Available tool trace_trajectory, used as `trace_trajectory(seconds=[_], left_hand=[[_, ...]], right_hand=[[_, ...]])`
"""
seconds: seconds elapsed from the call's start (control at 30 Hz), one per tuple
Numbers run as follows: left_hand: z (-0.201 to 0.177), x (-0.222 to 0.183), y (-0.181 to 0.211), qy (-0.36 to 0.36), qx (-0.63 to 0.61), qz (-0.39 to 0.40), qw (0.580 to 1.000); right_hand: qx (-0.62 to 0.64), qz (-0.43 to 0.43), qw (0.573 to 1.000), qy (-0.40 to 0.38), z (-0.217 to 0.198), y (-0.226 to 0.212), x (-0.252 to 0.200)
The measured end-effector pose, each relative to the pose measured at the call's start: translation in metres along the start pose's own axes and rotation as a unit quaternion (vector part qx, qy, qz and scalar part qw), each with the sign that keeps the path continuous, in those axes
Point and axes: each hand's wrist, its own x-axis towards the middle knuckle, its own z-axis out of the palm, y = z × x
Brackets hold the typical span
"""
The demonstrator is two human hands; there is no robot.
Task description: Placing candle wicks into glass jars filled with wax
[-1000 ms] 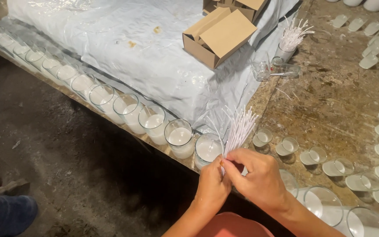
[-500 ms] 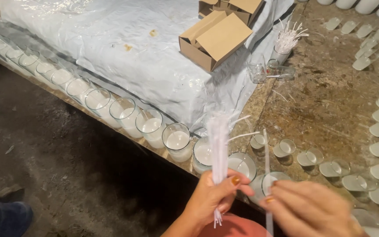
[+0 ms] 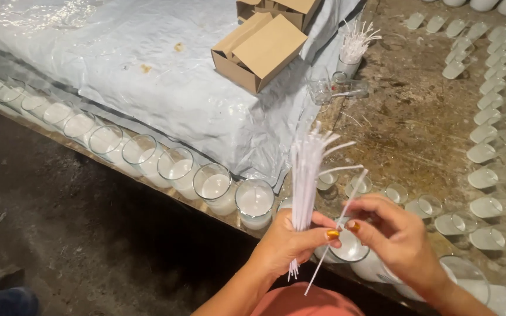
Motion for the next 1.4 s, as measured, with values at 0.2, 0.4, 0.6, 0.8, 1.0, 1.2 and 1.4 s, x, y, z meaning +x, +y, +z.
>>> trace_trajectory(seconds=[0.2, 0.4, 0.6, 0.8, 1.0, 1.2, 1.4], left_hand=[[0.002, -0.001, -0.016, -0.022, 0.149, 0.099, 0.984], [-0.026, -0.038, -0.009, 0.143, 0.126, 0.113, 0.975], [-0.050, -0.059, -0.033, 0.267, 0.037, 0.150, 0.951], [-0.049, -0.064, -0.045, 0.289, -0.005, 0.150, 0.945], [-0.044, -0.067, -0.049, 0.289, -0.012, 0.155, 0.945], [-0.045, -0.069, -0.055, 0.286, -0.019, 0.165, 0.944], [-0.040, -0.066, -0.064, 0.278, -0.007, 0.177, 0.944]], right_hand=[[0.240, 0.064, 0.966, -0.077, -0.032, 0.011, 0.005], [-0.048, -0.066, 0.994, -0.071, -0.052, 0.013, 0.002], [-0.064, -0.168, 0.976, -0.121, -0.025, 0.060, -0.002], [-0.074, -0.179, 0.971, -0.138, -0.022, 0.063, 0.001], [-0.066, -0.163, 0.973, -0.150, -0.023, 0.061, 0.002], [-0.063, -0.148, 0.972, -0.171, -0.017, 0.065, 0.005], [-0.153, -0.242, 0.938, -0.193, -0.011, 0.081, 0.015]])
